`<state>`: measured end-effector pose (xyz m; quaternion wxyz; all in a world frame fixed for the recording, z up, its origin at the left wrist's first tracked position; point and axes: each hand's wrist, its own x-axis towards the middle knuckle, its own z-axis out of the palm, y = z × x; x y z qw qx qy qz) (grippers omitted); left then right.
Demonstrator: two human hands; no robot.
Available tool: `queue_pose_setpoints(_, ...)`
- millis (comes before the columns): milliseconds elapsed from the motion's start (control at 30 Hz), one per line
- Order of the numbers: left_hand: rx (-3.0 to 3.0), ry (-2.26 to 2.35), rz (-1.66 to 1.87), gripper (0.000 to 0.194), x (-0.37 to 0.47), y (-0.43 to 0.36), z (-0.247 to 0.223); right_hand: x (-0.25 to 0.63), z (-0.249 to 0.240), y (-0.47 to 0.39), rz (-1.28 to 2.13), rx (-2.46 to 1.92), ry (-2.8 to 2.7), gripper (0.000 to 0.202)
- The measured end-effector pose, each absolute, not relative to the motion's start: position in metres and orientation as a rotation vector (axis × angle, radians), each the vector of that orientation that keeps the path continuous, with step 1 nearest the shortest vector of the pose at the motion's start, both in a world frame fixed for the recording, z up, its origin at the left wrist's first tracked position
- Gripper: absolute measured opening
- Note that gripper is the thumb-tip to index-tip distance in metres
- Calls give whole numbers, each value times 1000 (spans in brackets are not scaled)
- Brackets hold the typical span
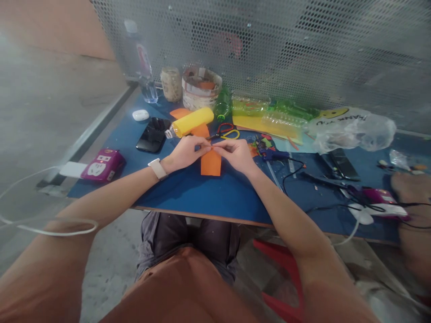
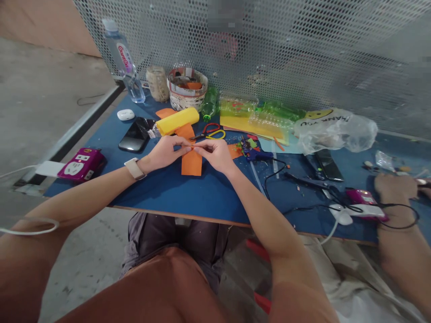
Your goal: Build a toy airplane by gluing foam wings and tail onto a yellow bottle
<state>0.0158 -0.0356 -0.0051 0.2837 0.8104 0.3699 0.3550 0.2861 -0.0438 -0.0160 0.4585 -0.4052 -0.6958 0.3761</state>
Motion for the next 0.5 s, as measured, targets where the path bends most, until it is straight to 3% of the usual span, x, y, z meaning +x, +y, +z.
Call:
queue_pose_setpoints(300, 2196, 983, 943, 31, 16, -33, -8, 288, -19, -43, 855, -964, -1715, 38)
queue_pose_setpoints(500, 2158, 960, 959, 27, 15, -35, -4, 287, -20, -43, 866, -973, -1723, 49)
